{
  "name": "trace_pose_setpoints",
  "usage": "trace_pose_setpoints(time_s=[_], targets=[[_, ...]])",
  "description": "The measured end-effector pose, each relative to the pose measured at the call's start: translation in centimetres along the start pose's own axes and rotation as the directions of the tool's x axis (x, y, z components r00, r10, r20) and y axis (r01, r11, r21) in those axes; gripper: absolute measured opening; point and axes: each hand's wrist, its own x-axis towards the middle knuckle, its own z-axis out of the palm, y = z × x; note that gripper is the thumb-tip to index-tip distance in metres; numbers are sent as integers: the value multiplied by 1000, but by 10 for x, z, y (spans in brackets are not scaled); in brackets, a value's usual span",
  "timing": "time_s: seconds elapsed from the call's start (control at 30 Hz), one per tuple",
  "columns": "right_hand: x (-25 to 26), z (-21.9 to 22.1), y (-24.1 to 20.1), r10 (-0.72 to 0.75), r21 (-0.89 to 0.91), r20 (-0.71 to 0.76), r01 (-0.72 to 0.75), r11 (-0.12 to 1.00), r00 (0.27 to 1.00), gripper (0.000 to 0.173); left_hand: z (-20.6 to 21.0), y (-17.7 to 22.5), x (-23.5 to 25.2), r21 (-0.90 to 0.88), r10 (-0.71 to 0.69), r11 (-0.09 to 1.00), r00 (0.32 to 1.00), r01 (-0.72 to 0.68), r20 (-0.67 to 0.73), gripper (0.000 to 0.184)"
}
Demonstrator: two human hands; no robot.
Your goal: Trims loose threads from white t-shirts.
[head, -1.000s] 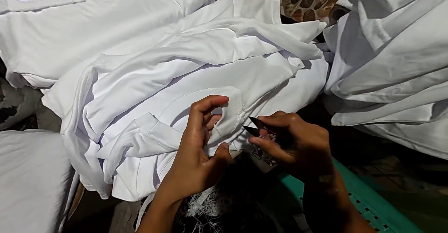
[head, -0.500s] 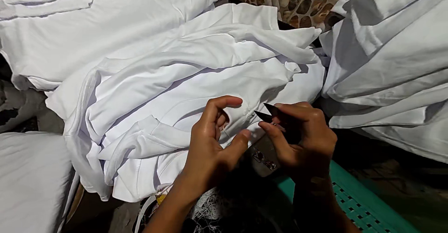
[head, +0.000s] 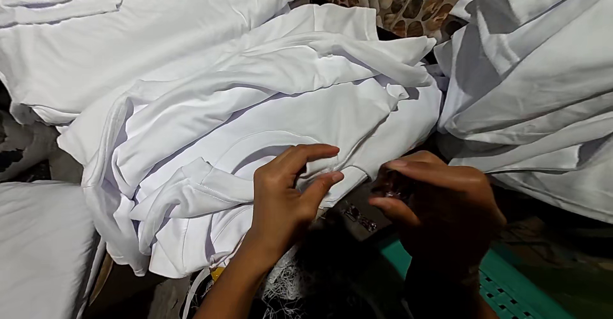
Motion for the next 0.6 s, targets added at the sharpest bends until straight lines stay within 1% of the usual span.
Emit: trace_pose_setpoints(time_s=[0.07,0.1,0.23,0.33,0.4,0.47,0.5,0.53,0.57,0.6], targets=[[-4,-1,1,12,-24,-22,-13,1000,1000,23,2,-6,-1,-22,60,998,997,-61,-56,8],[-7,1,2,21,-51,-21,-22,998,1000,23,1,-5,-2,-42,65,997,996,-67,-57,6],[-18,14,4,-4,-201,-7,3,980,1000,25,-8,8,-9,-41,24,999,1000,-23,20,19],[-17,25,0,-28,-283,-6,25,959,1000,23,-8,7,-13,8,69,998,997,-69,34,22],[-11,32,-3,-11,-321,-54,-7,947,998,23,-8,6,-14,-4,65,998,997,-64,36,22],[-5,33,-4,43,-277,-125,-77,958,991,23,-10,8,-15,-24,39,999,998,-38,56,25],[-1,32,-4,82,-217,-138,-111,970,987,23,-10,9,-18,14,43,999,996,-44,74,26],[3,30,-3,121,-148,-113,-138,979,986,26,-8,11,-23,113,72,990,993,-83,98,26],[8,28,-2,159,-107,-48,-163,981,986,32,-2,12,-29,266,133,950,983,-164,130,25],[13,27,0,202,-137,44,-195,971,978,40,6,12,-37,452,200,852,962,-263,184,23]])
